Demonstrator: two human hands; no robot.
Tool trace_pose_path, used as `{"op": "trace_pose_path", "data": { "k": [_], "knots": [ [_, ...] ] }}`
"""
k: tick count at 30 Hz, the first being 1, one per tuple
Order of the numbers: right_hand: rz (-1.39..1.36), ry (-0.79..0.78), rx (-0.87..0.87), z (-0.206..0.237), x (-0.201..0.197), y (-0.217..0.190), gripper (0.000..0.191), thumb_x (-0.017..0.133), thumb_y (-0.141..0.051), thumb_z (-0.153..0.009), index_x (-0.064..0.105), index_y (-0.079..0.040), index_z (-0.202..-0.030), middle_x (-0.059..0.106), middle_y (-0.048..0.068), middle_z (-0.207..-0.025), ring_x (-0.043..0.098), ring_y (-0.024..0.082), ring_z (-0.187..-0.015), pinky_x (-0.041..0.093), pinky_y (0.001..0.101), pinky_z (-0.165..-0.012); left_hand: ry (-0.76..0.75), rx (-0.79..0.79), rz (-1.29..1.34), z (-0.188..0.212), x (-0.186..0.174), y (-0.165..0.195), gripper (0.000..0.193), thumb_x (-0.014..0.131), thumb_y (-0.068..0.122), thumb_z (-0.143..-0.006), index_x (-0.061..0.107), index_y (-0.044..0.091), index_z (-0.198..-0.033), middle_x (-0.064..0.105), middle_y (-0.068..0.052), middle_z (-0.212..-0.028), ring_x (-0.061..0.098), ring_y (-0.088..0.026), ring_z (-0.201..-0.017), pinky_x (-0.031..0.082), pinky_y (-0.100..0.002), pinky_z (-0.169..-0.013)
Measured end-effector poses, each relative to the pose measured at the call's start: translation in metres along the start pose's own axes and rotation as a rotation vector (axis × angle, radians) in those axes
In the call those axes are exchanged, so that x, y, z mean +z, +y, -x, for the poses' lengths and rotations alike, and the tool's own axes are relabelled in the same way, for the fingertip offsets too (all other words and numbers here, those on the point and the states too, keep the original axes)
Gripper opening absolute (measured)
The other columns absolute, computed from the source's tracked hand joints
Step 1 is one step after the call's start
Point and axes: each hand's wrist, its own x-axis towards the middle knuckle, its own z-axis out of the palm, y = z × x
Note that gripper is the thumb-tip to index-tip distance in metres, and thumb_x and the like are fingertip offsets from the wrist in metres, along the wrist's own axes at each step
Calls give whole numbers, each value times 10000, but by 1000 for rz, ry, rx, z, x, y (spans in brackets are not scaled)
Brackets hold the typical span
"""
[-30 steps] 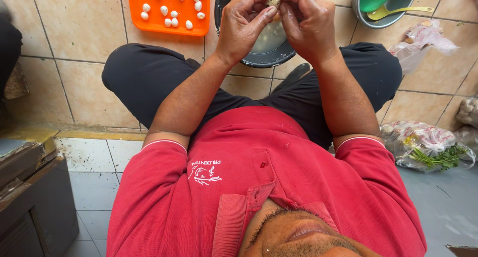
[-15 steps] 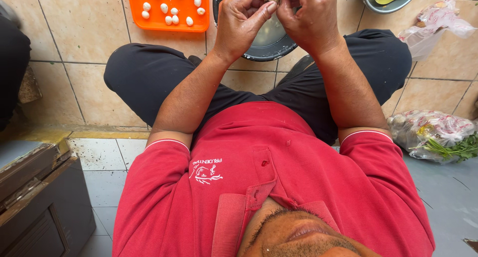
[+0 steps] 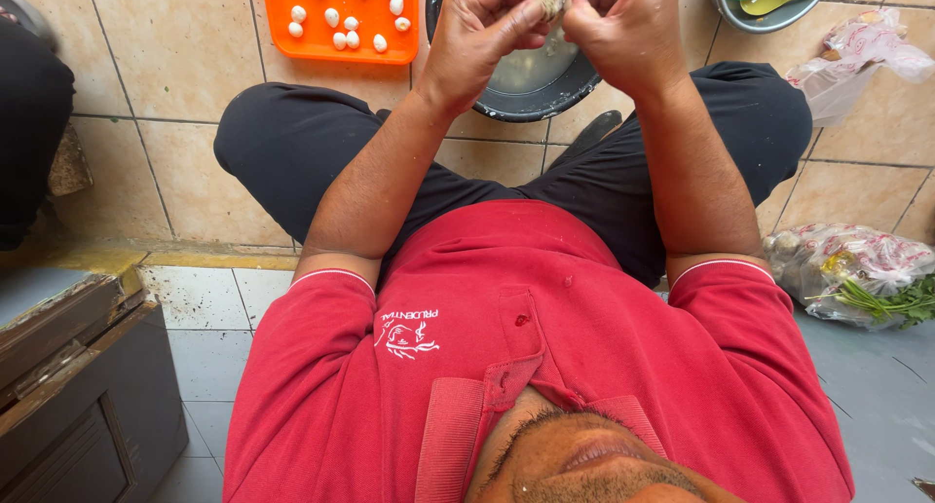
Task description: The person sits on the floor and peels small boiled eggs by hand, removing the shells and placing the peeled eggs into an orange tray. The person repeatedly picks eggs from a black bowl of water, peels them, and transfers them to the tray.
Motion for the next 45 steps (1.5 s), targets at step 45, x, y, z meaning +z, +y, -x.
{"op": "trace_pose_path", "data": {
  "k": [45],
  "knots": [
    [181,23,-109,11,-10,9,102,590,69,-1122,672,15,-1095,736,77,-951,725,116,-808,574,255,-705,-180,-135,202,2,-1,2,294,625,132,-1124,630,32,-1400,705,-69,-1248,702,-150,-1090,609,-288,-980]
  ]
}}
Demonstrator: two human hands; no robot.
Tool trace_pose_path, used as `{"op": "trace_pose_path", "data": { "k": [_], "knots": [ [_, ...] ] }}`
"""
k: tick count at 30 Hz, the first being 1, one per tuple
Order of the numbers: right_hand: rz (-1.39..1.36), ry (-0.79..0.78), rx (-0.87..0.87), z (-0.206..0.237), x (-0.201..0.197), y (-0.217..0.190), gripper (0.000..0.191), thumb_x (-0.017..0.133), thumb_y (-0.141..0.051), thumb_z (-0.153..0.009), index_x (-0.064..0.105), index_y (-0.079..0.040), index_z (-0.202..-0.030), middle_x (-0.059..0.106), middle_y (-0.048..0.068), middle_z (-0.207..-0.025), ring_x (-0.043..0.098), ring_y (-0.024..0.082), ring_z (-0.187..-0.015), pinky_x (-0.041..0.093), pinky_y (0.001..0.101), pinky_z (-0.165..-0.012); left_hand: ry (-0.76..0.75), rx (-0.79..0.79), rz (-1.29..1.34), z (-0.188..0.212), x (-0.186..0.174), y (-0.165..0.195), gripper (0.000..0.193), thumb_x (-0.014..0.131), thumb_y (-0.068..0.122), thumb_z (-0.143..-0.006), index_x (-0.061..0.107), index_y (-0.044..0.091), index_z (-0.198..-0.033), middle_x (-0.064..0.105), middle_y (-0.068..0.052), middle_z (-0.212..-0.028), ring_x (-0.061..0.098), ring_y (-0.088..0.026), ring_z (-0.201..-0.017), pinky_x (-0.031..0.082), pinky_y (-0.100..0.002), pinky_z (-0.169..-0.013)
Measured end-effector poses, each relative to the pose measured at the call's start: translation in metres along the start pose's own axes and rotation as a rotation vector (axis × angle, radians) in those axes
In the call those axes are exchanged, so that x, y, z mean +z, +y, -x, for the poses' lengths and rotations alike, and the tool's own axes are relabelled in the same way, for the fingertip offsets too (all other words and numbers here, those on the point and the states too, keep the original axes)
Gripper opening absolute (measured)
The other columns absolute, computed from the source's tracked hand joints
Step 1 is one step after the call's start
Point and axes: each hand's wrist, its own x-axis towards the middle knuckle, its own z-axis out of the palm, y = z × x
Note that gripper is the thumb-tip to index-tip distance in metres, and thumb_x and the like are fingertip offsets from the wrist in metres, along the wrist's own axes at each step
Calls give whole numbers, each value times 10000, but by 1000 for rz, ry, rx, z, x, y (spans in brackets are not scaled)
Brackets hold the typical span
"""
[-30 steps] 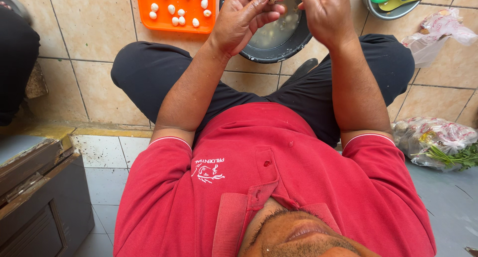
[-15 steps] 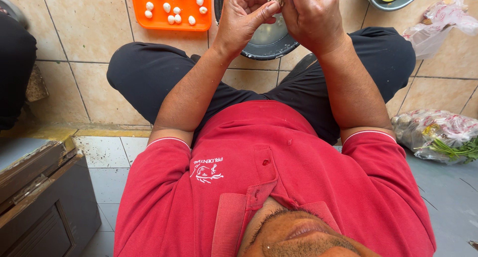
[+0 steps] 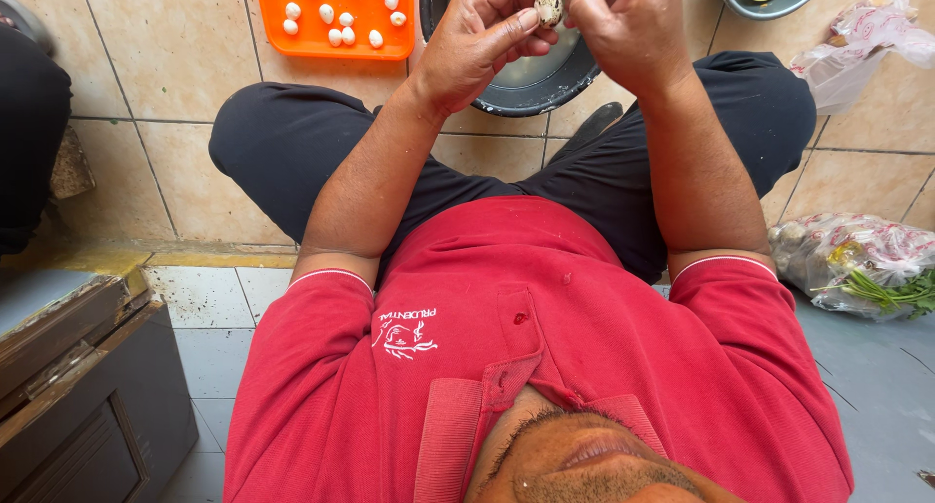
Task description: The person sits on the floor and peels small boiled eggs by hand, removing the shells and placing the peeled eggs into an orange tray. The person repeatedly picks eggs from a black bowl of water, peels them, and transfers them to the tray.
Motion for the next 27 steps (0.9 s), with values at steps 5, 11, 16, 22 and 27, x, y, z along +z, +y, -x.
{"op": "trace_pose_path", "data": {
  "k": [5,11,16,22,27],
  "knots": [
    [390,65,-80,-4,-6,1,136,611,53,-1141,716,-25,-1103,744,78,-946,708,128,-768,538,250,-676,15,93,-7,0,-1,4,208,632,90,-1133,655,13,-1325,696,-79,-1230,711,-169,-1111,602,-289,-984],
    [92,-50,-40,-6,1,-22,77,706,4,-1130,678,19,-1200,723,107,-998,716,175,-860,556,277,-743,82,134,-146,-2,3,5,187,677,122,-1103,689,18,-1258,718,-64,-1174,710,-140,-1062,617,-297,-983],
    [262,-60,-254,-9,-2,-31,67,666,22,-1131,683,2,-1192,735,119,-1042,741,224,-942,571,319,-844,106,126,-235,-1,5,6,221,699,170,-1092,689,18,-1252,728,-64,-1170,738,-141,-1035,643,-302,-957],
    [453,-57,-356,-11,0,-24,110,700,50,-1122,684,-27,-1198,700,102,-1002,707,265,-880,535,365,-785,102,146,-274,-2,5,7,216,708,164,-1086,705,8,-1235,745,-70,-1145,734,-142,-992,630,-287,-902],
    [574,-49,-414,-9,4,-18,174,654,75,-1046,662,-31,-1184,679,94,-1020,690,276,-924,543,372,-793,109,123,-244,-2,6,6,218,721,158,-1068,706,3,-1221,750,-63,-1128,742,-137,-959,639,-283,-887]
  ]
}}
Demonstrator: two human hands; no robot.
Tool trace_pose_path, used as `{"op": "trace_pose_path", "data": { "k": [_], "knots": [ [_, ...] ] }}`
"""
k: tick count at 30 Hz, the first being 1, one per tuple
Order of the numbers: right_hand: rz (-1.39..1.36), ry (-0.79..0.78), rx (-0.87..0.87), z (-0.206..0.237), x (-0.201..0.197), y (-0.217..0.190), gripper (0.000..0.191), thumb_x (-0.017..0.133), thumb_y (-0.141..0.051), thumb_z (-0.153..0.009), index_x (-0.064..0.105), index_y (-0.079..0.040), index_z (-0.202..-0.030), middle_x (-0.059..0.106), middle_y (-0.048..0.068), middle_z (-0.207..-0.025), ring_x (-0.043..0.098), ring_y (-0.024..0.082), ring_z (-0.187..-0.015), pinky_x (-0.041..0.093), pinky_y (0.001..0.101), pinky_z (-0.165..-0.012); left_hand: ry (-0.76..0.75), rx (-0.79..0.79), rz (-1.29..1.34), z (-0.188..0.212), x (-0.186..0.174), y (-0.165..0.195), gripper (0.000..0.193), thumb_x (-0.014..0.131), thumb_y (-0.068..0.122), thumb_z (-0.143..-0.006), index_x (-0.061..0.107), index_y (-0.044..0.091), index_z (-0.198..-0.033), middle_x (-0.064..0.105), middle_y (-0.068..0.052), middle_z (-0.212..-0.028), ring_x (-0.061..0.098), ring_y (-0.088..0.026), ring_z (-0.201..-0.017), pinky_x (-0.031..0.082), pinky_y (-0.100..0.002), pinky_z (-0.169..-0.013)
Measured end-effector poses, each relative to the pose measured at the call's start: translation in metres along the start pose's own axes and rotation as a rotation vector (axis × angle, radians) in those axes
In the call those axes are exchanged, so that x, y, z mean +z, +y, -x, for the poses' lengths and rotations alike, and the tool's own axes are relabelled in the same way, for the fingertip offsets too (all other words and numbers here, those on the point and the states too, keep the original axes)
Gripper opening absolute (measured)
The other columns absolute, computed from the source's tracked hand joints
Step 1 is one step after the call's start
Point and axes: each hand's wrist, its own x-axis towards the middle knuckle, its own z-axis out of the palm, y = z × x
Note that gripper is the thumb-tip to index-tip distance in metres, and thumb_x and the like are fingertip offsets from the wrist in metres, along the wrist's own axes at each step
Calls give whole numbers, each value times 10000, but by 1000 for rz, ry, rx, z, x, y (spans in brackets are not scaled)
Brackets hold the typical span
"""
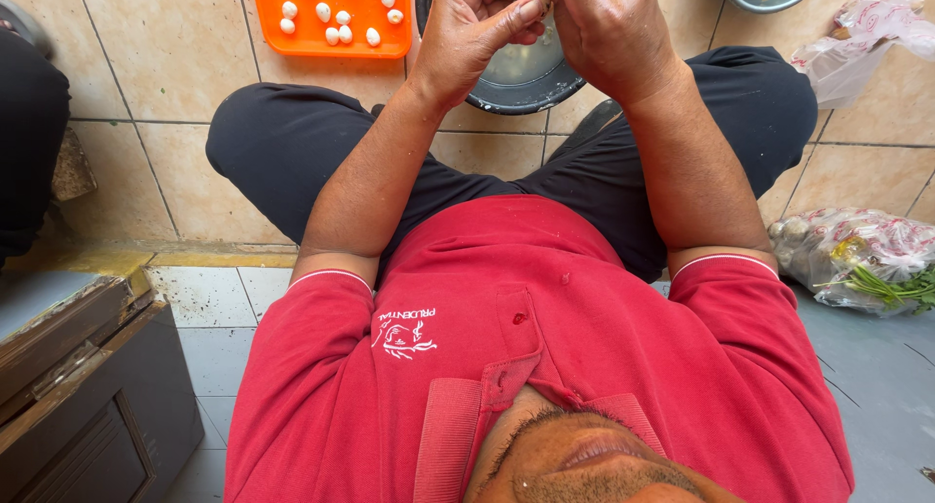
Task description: The person sits on the floor and peels small boiled eggs by hand, removing the shells and placing the peeled eggs into an orange tray. The person repeatedly picks eggs from a black bowl of water, peels them, and transfers them to the tray.
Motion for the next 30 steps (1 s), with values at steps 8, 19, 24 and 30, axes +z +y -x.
{"op": "trace_pose_path", "data": {
  "k": [8,19,24,30],
  "knots": [
    [-374,-2,389,8,8,-2,36,654,30,-1164,633,5,-1152,689,114,-946,693,178,-797,552,321,-709,-21,-35,70,0,0,-2,222,719,133,-1071,700,-4,-1244,746,-67,-1139,746,-148,-1000,639,-290,-922],
    [-565,52,425,12,5,12,196,518,26,-1169,693,36,-1082,740,96,-971,736,137,-885,601,268,-787,-46,57,207,1,-7,-8,193,713,73,-1088,716,86,-1281,733,-21,-1185,668,-117,-1089,551,-255,-855],
    [-819,25,377,14,10,5,87,608,-15,-1192,640,65,-1207,694,109,-1096,692,152,-963,596,291,-861,-4,176,-9,0,-3,-11,109,726,58,-1098,731,50,-1207,747,-45,-1069,699,-124,-950,593,-276,-861],
    [-843,21,510,9,12,3,106,654,-69,-1207,674,27,-1246,726,76,-1088,722,133,-971,616,265,-837,98,371,-321,1,13,-3,145,755,-15,-1047,690,7,-1175,731,-78,-1089,766,-175,-1003,651,-315,-903]
  ]
}}
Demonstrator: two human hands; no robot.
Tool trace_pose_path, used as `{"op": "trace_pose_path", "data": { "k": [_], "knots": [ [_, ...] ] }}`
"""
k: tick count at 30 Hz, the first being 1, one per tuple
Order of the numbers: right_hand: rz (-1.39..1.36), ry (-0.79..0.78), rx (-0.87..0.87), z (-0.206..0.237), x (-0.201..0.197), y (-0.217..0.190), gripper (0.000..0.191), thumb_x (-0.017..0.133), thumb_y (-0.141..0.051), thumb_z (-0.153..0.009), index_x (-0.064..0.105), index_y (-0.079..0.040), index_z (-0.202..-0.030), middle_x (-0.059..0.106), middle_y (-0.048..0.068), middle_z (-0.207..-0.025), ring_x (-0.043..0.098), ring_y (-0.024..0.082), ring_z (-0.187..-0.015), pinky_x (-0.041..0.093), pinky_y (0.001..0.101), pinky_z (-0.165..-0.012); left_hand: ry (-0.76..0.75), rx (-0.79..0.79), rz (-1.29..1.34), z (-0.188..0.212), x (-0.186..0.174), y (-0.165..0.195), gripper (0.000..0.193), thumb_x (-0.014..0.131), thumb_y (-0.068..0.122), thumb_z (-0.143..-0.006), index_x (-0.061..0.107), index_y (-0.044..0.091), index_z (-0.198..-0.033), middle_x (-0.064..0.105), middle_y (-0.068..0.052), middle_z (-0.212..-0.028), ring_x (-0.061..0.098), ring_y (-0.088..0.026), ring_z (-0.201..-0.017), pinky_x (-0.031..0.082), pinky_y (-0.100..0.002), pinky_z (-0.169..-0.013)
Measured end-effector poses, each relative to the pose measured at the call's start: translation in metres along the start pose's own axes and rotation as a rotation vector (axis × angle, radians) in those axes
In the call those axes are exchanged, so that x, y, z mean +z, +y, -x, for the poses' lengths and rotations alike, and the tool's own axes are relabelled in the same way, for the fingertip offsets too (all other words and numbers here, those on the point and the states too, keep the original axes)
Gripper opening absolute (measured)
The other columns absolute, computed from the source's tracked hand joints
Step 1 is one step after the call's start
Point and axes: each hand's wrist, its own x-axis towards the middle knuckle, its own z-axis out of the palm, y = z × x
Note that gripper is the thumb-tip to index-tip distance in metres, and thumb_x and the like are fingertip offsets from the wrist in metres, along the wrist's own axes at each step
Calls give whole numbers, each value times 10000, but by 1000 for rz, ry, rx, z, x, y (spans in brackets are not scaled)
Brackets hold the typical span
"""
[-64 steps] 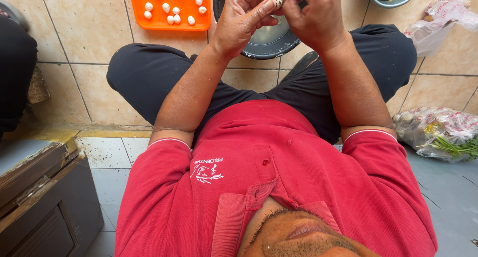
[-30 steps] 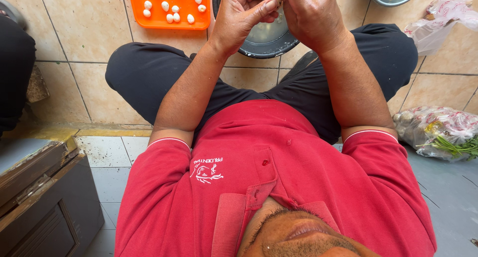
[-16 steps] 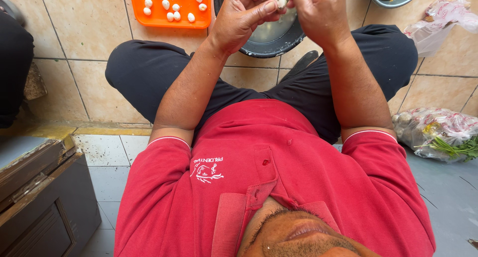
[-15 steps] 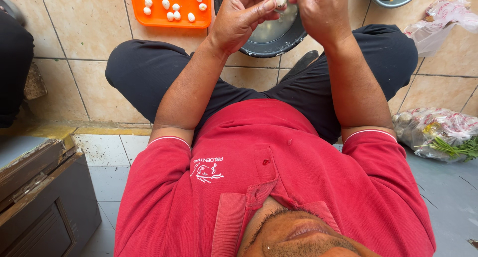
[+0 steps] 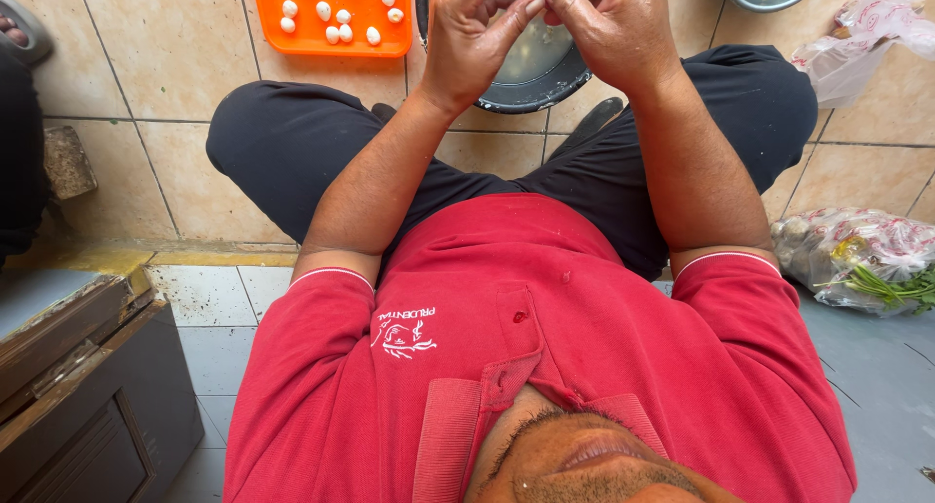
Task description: The person sits on the floor and peels small boiled eggs by hand, removing the shells and placing the peeled eggs into an orange tray. The person repeatedly picks eggs from a black bowl of water, peels them, and transfers them to the tray.
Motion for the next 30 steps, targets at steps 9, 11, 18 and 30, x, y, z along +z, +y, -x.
{"op": "trace_pose_path", "data": {
  "k": [9,11,18,30],
  "knots": [
    [420,61,-138,0,6,-15,61,640,25,-1140,698,22,-1159,737,90,-948,723,132,-822,559,273,-715,72,295,-605,-2,7,19,301,842,-8,-939,673,56,-1179,695,-58,-1058,740,-205,-952,596,-324,-821],
    [591,99,-188,-1,6,-16,30,686,10,-1120,707,24,-1136,720,101,-888,693,136,-756,531,280,-657,67,265,-570,-2,7,17,299,843,0,-945,676,58,-1185,711,-41,-1061,746,-206,-958,603,-335,-826],
    [261,-9,-205,3,-5,-15,145,516,49,-1148,660,37,-1157,723,115,-995,728,166,-946,598,302,-842,26,2,-241,2,-1,3,234,818,8,-990,702,9,-1193,749,-68,-1090,776,-173,-989,645,-301,-870],
    [695,50,-382,2,-1,-18,25,650,37,-1134,654,12,-1130,673,142,-963,664,306,-838,502,396,-761,-5,-29,-173,6,2,7,271,821,-3,-996,687,-1,-1231,706,-90,-1149,782,-157,-1028,677,-273,-902]
  ]
}}
